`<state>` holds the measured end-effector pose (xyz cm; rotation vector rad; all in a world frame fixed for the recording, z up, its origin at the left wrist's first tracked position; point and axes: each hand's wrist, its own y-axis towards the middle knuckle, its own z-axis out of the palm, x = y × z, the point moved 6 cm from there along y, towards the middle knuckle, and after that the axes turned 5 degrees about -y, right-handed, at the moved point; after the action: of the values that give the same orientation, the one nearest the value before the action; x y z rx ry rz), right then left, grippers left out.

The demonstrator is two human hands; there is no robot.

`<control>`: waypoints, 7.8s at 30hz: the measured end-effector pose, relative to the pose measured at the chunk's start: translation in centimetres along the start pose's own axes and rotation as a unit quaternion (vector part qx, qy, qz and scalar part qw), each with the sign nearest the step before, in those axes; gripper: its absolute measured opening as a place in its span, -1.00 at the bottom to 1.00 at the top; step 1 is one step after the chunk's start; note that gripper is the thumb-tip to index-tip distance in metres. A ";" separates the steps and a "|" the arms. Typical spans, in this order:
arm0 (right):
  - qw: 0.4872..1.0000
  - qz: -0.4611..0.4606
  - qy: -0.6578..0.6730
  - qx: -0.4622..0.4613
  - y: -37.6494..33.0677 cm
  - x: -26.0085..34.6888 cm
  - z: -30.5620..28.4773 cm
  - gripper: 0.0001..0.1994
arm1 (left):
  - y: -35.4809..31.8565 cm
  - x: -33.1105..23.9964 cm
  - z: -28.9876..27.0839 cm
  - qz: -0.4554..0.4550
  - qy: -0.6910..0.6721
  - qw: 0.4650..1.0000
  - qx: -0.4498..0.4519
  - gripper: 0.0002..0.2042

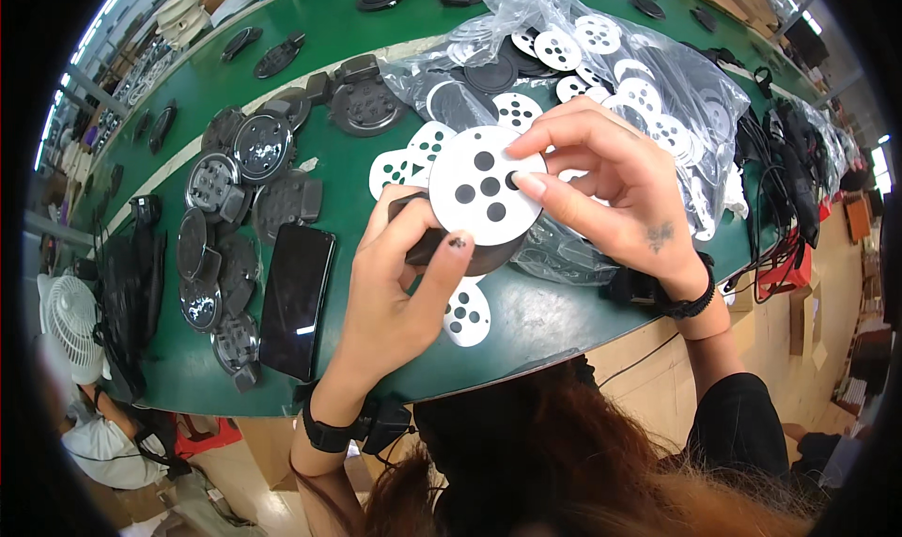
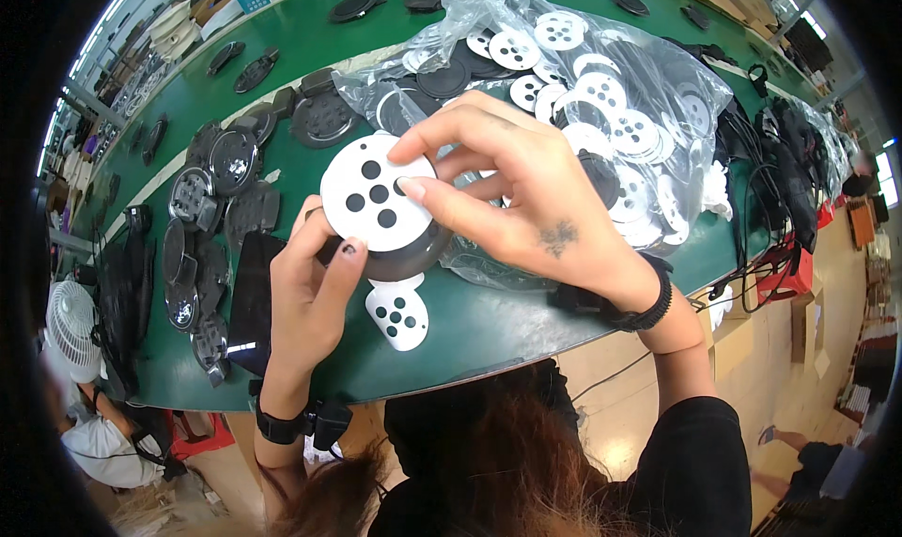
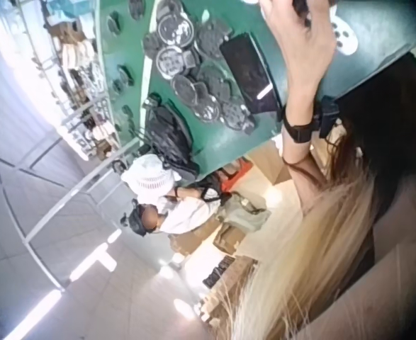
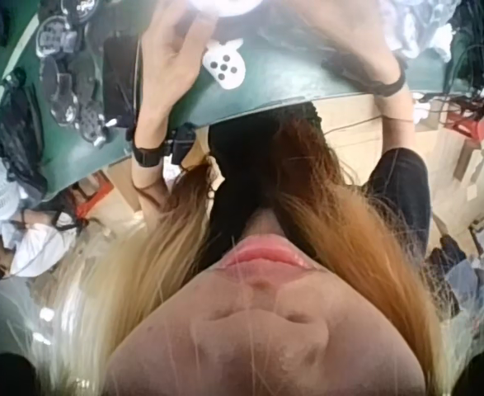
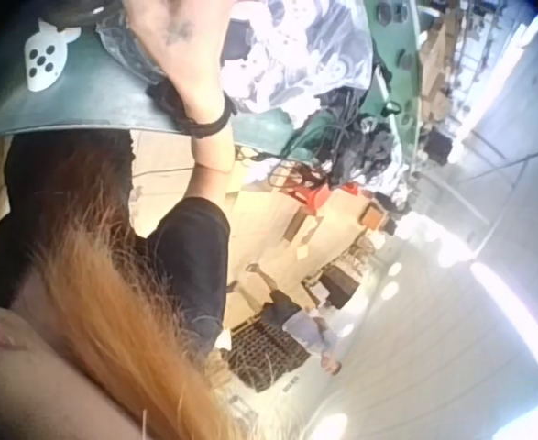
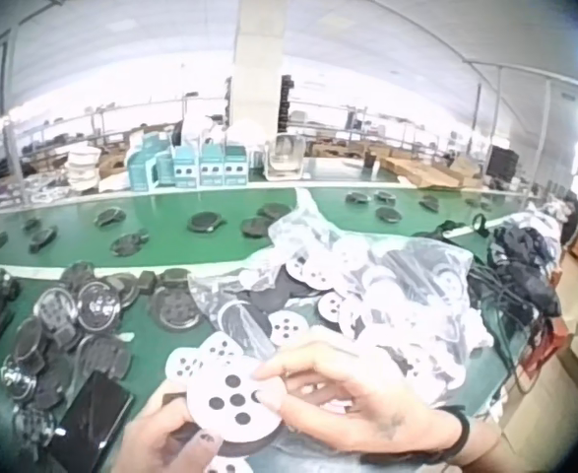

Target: Assembling small black components by applying circular white adhesive labels.

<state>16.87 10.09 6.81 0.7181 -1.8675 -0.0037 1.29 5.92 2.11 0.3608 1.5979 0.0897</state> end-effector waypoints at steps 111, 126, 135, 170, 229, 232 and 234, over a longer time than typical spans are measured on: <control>0.991 -0.133 -0.013 0.016 0.4 0.3 -0.5 -0.60 | -0.2 0.5 -1.8 -0.031 -0.302 0.946 -0.115 -0.84; 0.946 -0.123 0.222 0.202 -0.5 1.3 2.3 -0.18 | -1.1 0.9 1.6 -0.051 -0.277 0.956 0.081 -0.88; 0.938 -0.121 0.252 0.206 -0.4 1.2 2.6 -0.14 | -1.1 1.2 1.6 -0.075 -0.339 0.934 0.081 -0.84; 0.980 0.018 0.195 0.019 0.5 -1.8 -0.8 -0.62 | -1.5 0.4 -1.6 0.025 -0.114 0.981 -0.154 -0.60; 0.982 -0.114 -0.149 -0.031 0.0 -0.2 1.2 -0.49 | -1.1 -1.2 -0.5 0.153 -0.106 0.980 -0.074 -0.64; 0.919 -0.137 -0.366 -0.053 -0.3 1.2 1.8 -0.34 | -1.1 -1.5 -0.5 0.169 -0.022 0.982 -0.079 -0.64; 0.931 -0.145 -0.328 -0.070 0.0 1.5 1.3 -0.38 | -0.9 -0.8 -0.9 0.124 -0.133 0.980 -0.085 -0.61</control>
<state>15.44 8.99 7.56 0.9627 -2.3358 -0.6311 0.25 4.94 2.67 0.4193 1.2646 0.3532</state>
